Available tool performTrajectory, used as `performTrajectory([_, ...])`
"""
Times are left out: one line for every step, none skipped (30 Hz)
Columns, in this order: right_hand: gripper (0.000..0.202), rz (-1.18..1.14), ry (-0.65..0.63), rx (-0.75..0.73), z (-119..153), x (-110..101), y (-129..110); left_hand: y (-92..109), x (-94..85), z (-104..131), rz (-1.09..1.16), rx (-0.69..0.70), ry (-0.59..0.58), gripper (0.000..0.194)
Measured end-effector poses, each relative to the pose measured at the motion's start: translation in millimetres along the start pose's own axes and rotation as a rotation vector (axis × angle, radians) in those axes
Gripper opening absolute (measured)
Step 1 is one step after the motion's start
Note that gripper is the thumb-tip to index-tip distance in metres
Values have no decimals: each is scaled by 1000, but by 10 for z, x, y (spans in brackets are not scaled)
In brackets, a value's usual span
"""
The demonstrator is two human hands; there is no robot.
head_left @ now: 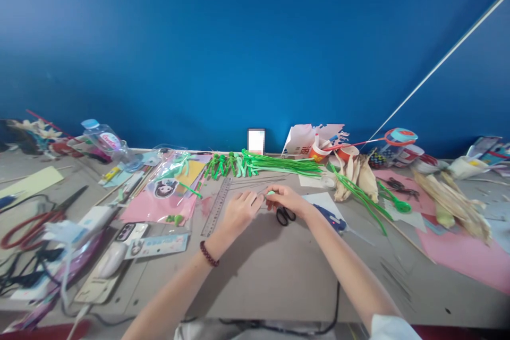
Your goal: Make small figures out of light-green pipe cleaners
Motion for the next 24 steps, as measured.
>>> performTrajectory([28, 10, -3, 2, -2, -7, -5, 9, 9, -13, -18, 33, 6, 15])
performTrajectory([28, 18, -2, 2, -6, -15, -6, 20, 24, -29, -32, 68, 7, 15])
performTrajectory([28, 27, 6, -4, -12, -29, -7, 35, 42, -48, -39, 104, 6, 13])
performTrajectory([27, 42, 21, -16, -20, -49, -9, 47, 65, -68, -42, 135, 2, 12])
performTrajectory([26, 65, 44, -31, -28, -76, -11, 59, 90, -89, -44, 161, -2, 11])
performTrajectory([24, 95, 71, -50, -35, -106, -15, 71, 116, -106, -46, 182, -3, 12])
performTrajectory([22, 131, 94, -70, -39, -131, -21, 72, 141, -121, -46, 189, -1, 13])
performTrajectory([20, 169, 112, -89, -42, -150, -28, 67, 163, -132, -40, 187, 4, 14])
performTrajectory([18, 204, 124, -103, -43, -163, -33, 53, 184, -136, -29, 174, 10, 16])
performTrajectory([18, 229, 128, -113, -44, -167, -36, 40, 209, -131, -12, 163, 8, 18])
performTrajectory([17, 241, 125, -116, -45, -164, -34, 22, 239, -120, 9, 151, -2, 19])
performTrajectory([17, 240, 118, -114, -46, -156, -27, -1, 275, -104, 34, 135, -21, 20])
performTrajectory([17, 232, 111, -105, -48, -149, -14, -29, 311, -84, 66, 115, -44, 21])
performTrajectory([17, 228, 107, -96, -51, -146, 2, -57, 339, -62, 102, 96, -60, 22])
performTrajectory([17, 236, 105, -87, -54, -147, 20, -86, 360, -40, 132, 78, -66, 22])
performTrajectory([16, 258, 106, -82, -58, -153, 38, -104, 377, -16, 152, 71, -65, 22])
performTrajectory([15, 289, 109, -82, -62, -162, 55, -113, 386, 6, 156, 73, -54, 22])
performTrajectory([15, 319, 112, -82, -67, -172, 74, -115, 391, 27, 149, 82, -36, 21])
performTrajectory([15, 343, 112, -83, -72, -180, 95, -113, 396, 46, 132, 93, -16, 21])
performTrajectory([15, 358, 110, -85, -77, -183, 114, -108, 402, 62, 112, 104, 4, 21])
performTrajectory([15, 367, 108, -89, -81, -185, 130, -102, 412, 75, 93, 115, 18, 21])
performTrajectory([15, 377, 109, -95, -83, -186, 138, -95, 426, 85, 78, 122, 27, 21])
performTrajectory([16, 393, 115, -106, -84, -188, 137, -87, 442, 91, 67, 128, 30, 21])
performTrajectory([16, 419, 124, -121, -83, -186, 125, -80, 459, 93, 60, 129, 30, 21])
Point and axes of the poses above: each hand's wrist, its own z-axis away from the middle knuckle, its own x-axis out of the palm, y = z × x, the point moved 9 cm from there along -z, towards the middle knuckle, and after that the axes turned 8 degrees about -x, right-handed, at the moved point
